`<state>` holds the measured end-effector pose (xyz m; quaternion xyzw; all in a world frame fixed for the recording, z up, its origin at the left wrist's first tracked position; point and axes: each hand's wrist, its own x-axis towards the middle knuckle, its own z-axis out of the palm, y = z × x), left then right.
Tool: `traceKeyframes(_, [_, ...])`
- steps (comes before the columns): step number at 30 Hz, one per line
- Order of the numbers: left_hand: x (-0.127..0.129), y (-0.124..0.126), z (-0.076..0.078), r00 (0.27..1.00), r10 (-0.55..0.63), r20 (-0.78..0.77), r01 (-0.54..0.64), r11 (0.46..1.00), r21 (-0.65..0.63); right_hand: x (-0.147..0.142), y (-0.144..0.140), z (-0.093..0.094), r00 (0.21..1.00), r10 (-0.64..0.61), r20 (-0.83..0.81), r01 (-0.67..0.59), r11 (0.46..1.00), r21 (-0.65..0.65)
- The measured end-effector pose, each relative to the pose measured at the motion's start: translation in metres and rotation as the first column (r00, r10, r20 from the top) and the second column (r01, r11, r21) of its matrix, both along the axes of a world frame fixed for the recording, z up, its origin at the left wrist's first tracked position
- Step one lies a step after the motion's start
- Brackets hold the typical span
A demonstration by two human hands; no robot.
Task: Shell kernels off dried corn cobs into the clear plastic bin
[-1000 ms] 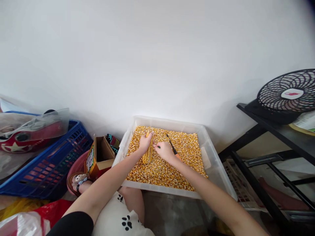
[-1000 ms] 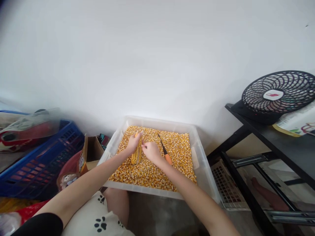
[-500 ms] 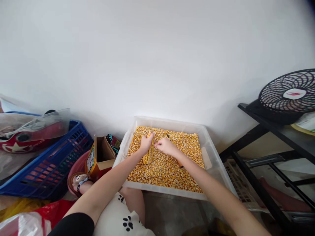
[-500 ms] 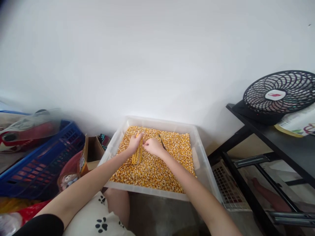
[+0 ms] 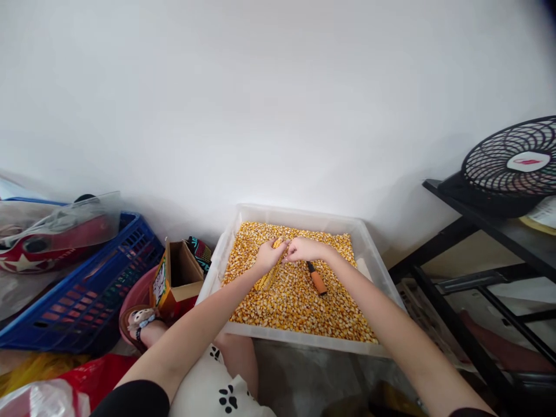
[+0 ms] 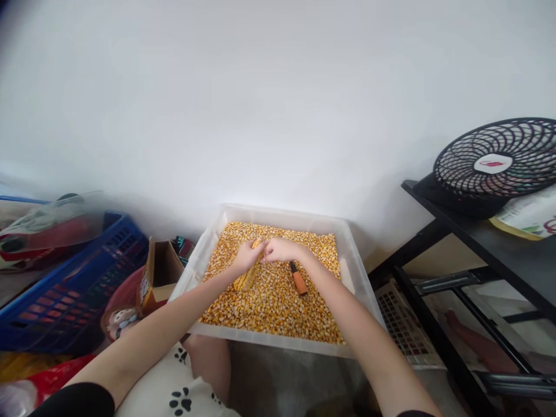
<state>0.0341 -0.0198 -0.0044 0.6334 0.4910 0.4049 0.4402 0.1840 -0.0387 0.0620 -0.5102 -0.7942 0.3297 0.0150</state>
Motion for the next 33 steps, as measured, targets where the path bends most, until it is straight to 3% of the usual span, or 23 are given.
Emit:
traceKeyframes(6, [-0.01, 0.006, 0.004, 0.983, -0.073, 0.167, 0.108, 0.971, -0.213, -0.003, -0.011, -0.016, 0.995, -0.058, -0.086, 0.058, 0.998, -0.005])
traceKeyframes(12, [-0.014, 0.011, 0.001, 0.981, -0.11, 0.16, 0.139, 0.972, -0.187, -0.004, -0.008, -0.034, 0.972, -0.15, -0.179, 0.163, 0.985, 0.062])
traceKeyframes(16, [-0.014, 0.011, 0.002, 0.973, -0.127, 0.191, 0.171, 0.957, -0.235, 0.0, -0.01, -0.034, 0.973, -0.161, -0.165, 0.179, 0.979, 0.1])
traceKeyframes(22, [-0.016, 0.011, 0.001, 0.955, -0.174, 0.239, 0.225, 0.952, -0.207, -0.009, -0.017, -0.032, 0.98, -0.143, -0.139, 0.164, 0.974, 0.159])
traceKeyframes(26, [-0.018, 0.014, 0.001, 0.96, -0.075, 0.269, 0.149, 0.953, -0.265, -0.021, -0.024, -0.037, 0.973, -0.193, -0.124, 0.22, 0.937, 0.273])
traceKeyframes(30, [-0.022, 0.018, -0.001, 0.943, 0.013, 0.333, 0.127, 0.91, -0.396, -0.041, -0.037, -0.048, 0.939, -0.327, -0.104, 0.34, 0.851, 0.4])
traceKeyframes(33, [-0.024, 0.021, -0.004, 0.939, 0.057, 0.338, 0.095, 0.904, -0.416, -0.054, -0.044, -0.056, 0.907, -0.407, -0.108, 0.412, 0.803, 0.431])
